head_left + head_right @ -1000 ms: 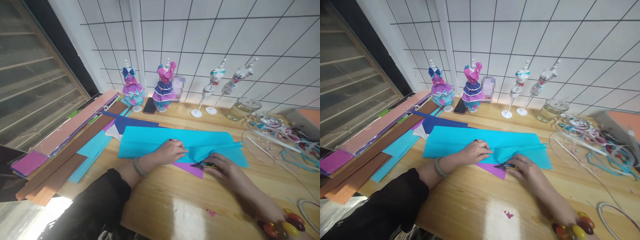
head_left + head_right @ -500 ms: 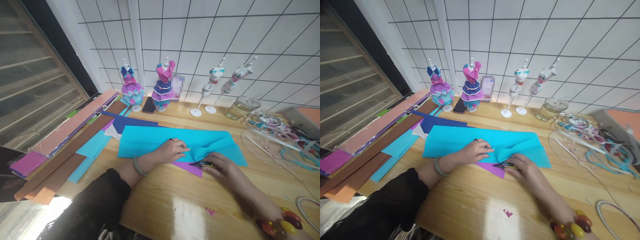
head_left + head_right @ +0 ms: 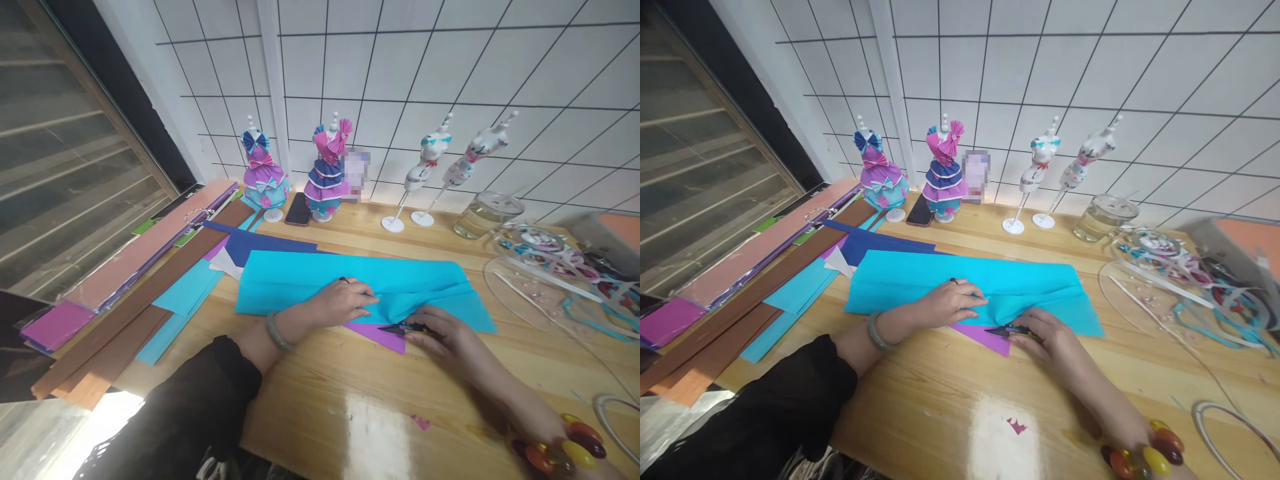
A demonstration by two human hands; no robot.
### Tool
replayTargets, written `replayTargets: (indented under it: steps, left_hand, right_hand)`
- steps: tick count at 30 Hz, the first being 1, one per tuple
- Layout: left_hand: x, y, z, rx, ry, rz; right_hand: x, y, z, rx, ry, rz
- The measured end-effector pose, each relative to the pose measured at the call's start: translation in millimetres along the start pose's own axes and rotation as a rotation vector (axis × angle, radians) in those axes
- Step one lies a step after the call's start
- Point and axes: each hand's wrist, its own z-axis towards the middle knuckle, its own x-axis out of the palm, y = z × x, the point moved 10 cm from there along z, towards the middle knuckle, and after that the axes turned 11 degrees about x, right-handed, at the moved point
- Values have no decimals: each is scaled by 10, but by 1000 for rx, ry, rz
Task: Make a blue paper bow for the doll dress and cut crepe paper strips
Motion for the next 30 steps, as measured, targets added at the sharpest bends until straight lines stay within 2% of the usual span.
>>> replayTargets:
  steps: [15,30]
  left_hand:
    - [37,31,-6,-15,6,-3]
    - [28,42,-13,-6,-21,1]
  right_hand:
    - [38,-88,9,47,32,40]
    - [61,14,27,-5,38,6]
